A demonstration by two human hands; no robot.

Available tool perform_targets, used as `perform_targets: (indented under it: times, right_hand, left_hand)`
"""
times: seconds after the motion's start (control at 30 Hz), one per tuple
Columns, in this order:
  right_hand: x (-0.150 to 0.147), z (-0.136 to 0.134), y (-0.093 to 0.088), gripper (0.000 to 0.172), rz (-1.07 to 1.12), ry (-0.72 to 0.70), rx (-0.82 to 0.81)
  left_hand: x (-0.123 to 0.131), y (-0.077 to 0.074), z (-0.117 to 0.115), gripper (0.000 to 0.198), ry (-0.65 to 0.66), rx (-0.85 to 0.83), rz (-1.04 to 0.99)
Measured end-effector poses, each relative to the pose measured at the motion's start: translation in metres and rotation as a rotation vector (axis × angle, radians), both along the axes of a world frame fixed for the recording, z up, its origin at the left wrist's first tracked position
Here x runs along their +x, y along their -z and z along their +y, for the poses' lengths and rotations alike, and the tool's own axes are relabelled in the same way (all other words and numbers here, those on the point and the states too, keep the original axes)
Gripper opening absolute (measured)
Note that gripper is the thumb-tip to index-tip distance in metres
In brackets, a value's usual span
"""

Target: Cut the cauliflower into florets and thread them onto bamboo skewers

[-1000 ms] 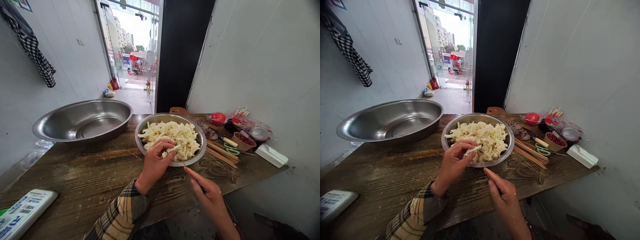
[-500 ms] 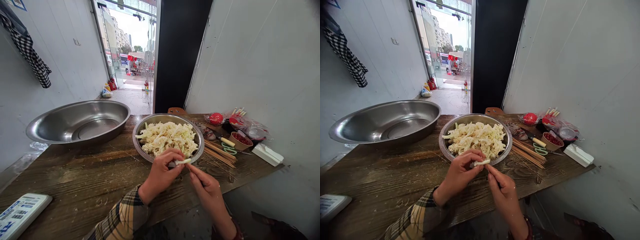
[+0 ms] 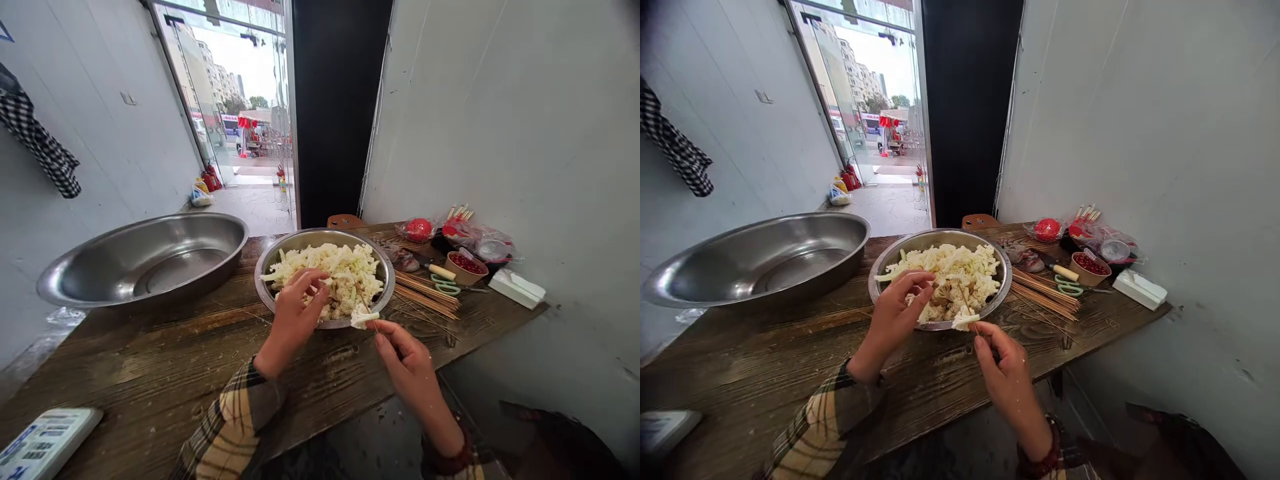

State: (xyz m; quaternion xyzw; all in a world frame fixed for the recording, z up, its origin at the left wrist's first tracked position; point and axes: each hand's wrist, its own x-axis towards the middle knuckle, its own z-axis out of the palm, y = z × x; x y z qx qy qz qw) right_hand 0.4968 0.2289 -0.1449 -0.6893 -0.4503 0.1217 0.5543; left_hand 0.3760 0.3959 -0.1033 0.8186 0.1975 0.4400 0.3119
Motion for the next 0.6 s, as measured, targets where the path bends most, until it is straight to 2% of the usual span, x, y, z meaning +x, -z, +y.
perform_targets:
  times: [0.17, 0.27, 0.37, 0.47, 0.53, 0.6]
  right_hand:
    - [0.008, -0.007, 0.006, 0.032, 0.029, 0.028, 0.003]
    - [0.012, -0.01, 0.009, 0.033, 0.038, 0.029, 0.004]
    - [0.014, -0.013, 0.012, 0.032, 0.022, 0.028, 0.005]
    - [0.014, -0.013, 0.013, 0.03, 0.001, 0.031, 0.014]
    - [0.013, -0.013, 0.013, 0.03, -0.01, 0.021, 0.019]
    - [0.01, -0.012, 0.012, 0.029, -0.02, -0.003, 0.02]
  left_hand:
    - [0.027, -0.005, 0.014, 0.027, -0.069, 0.388, 0.276]
    - [0.04, -0.004, 0.013, 0.023, -0.096, 0.497, 0.448]
    - [0.045, 0.0, 0.013, 0.021, -0.162, 0.498, 0.55]
    - [0.042, 0.006, 0.015, 0.021, -0.203, 0.443, 0.56]
    - [0.037, 0.007, 0.017, 0.02, -0.179, 0.362, 0.473]
    - [0.031, 0.007, 0.018, 0.02, -0.136, 0.193, 0.32]
